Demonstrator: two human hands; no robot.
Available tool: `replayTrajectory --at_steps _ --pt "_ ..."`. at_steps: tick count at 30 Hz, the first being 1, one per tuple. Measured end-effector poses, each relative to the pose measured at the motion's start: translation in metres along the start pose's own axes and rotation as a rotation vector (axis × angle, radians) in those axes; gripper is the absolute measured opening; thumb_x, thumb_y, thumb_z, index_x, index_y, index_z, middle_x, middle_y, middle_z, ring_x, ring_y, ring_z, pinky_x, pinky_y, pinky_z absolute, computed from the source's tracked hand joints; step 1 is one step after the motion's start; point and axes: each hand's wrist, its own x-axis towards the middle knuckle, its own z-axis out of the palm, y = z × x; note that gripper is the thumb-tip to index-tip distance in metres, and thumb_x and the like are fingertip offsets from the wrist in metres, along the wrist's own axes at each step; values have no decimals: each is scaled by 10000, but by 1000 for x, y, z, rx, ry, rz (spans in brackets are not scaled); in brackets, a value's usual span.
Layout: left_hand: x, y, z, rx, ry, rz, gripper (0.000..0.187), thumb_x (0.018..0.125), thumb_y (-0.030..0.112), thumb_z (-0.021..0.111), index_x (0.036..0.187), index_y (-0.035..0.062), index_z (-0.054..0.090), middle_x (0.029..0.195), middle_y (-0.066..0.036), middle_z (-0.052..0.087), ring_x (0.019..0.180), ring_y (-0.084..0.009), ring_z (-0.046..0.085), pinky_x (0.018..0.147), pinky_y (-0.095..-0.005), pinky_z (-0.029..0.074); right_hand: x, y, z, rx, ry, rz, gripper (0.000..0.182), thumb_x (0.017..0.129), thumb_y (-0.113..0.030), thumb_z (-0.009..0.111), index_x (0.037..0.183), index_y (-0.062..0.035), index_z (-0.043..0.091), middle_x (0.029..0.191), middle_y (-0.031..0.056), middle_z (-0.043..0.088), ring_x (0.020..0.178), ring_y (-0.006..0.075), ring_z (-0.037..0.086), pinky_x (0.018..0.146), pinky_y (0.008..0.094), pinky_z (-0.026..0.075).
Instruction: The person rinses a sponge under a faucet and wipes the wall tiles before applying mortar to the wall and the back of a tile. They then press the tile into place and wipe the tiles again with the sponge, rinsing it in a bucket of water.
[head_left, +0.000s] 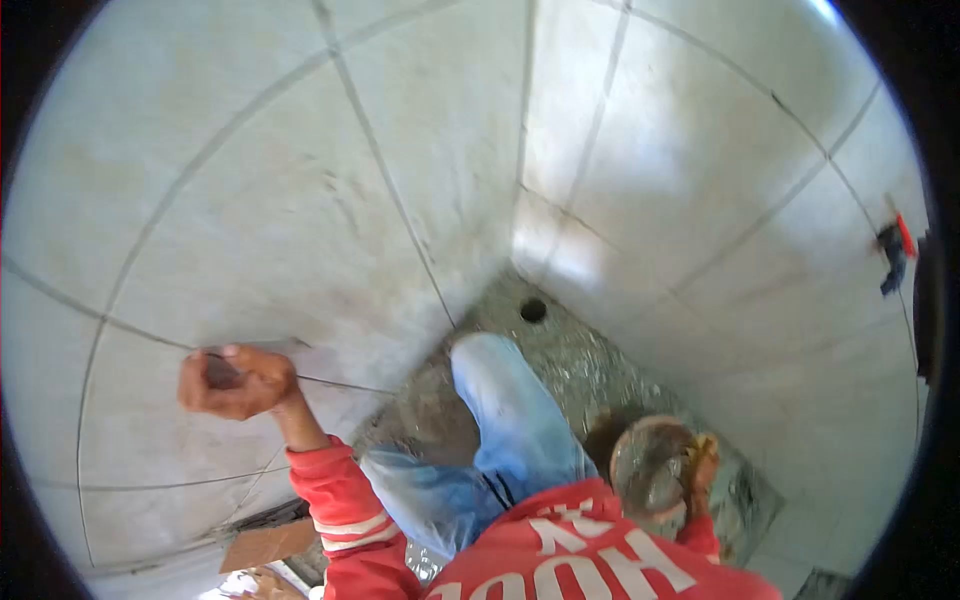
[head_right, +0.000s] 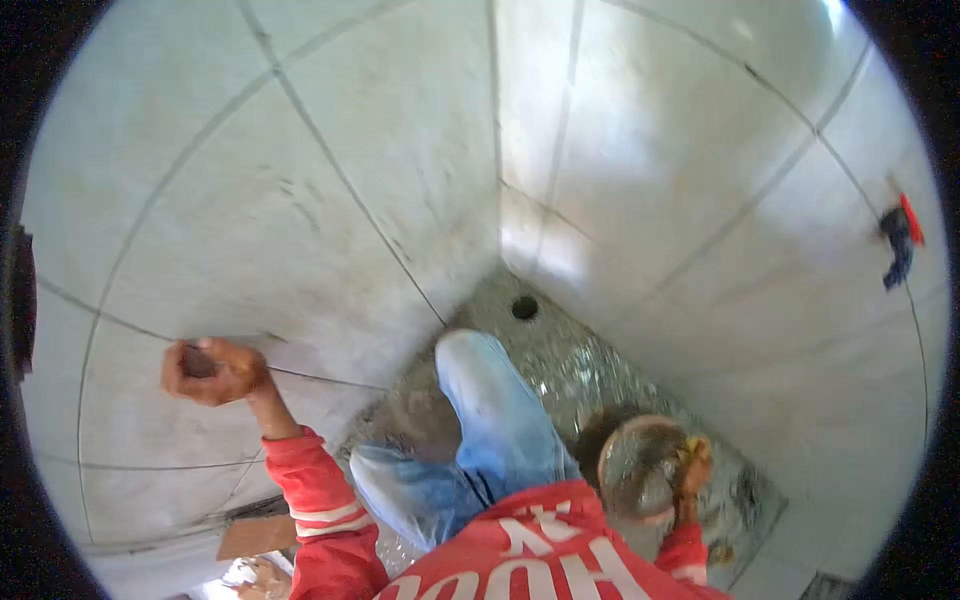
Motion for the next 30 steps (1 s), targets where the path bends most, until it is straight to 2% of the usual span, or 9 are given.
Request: replayTrajectory --at_steps 2,5,10,13,17,19,20,25,30 --pt "3 5 -2 12 38 -6 257 953 153 634 1110 -43 579 1052 -153 531 935 -280 513 752 -389 444 2 -86 26 -146 155 -398 400 1019 -360 691 1221 -17 657 1030 53 714 906 179 687 802 328 556" --pt "15 9 -9 37 -13 39 244 916 102 611 1117 -35 583 1046 -155 531 948 -287 507 775 -403 440 -17 -209 85 -69 -20 -713 442 1054 -353 645 1332 -14 587 1195 104 664 1031 207 669 886 358 554" --pt "16 17 -19 -106 -60 -121 298 894 76 620 1168 -31 573 1111 -162 525 1023 -291 511 887 -424 435 -40 -344 264 79 -298 -503 353 1051 -340 635 1306 -102 694 1196 36 704 1107 169 654 952 359 525" --pt "39 8 -35 -144 -3 -111 315 907 93 631 1192 -24 563 1127 -162 555 1022 -289 516 879 -407 419 -71 -436 357 432 -405 -747 411 1034 -243 693 1377 -34 603 1278 99 675 1161 179 636 1006 347 515" --pt "79 -33 -67 113 77 -10 303 954 157 655 1203 -3 591 1132 -120 600 1009 -265 532 866 -398 401 -109 -598 434 499 219 -1494 516 892 20 723 1386 -27 582 1287 149 651 1219 352 594 1059 466 467" --pt "85 -57 -82 234 56 10 321 971 181 650 1224 -4 581 1134 -133 587 1016 -271 524 882 -406 399 -130 -663 464 612 299 -1699 566 860 -47 749 1403 -71 590 1314 163 630 1212 399 567 1057 543 438" --pt "89 -63 -88 297 34 31 322 976 183 643 1228 -9 587 1142 -141 574 990 -269 515 858 -398 408 -127 -679 493 571 255 -1753 637 908 -215 757 1488 -68 537 1454 214 555 1311 442 526 1122 585 388" --pt "81 -76 -98 298 -31 -4 318 984 169 618 1239 -20 593 1172 -157 553 932 -254 494 791 -372 422 -128 -561 569 536 117 -1689 807 1021 -492 596 1640 -40 343 1670 291 312 1525 498 324 1254 589 233" --pt "83 -71 -95 423 -80 89 312 1003 182 597 1242 -19 600 1174 -155 558 921 -251 488 762 -380 417 -78 -499 575 392 25 -1646 768 1067 -496 477 1642 -9 330 1676 298 307 1540 490 312 1254 578 235"
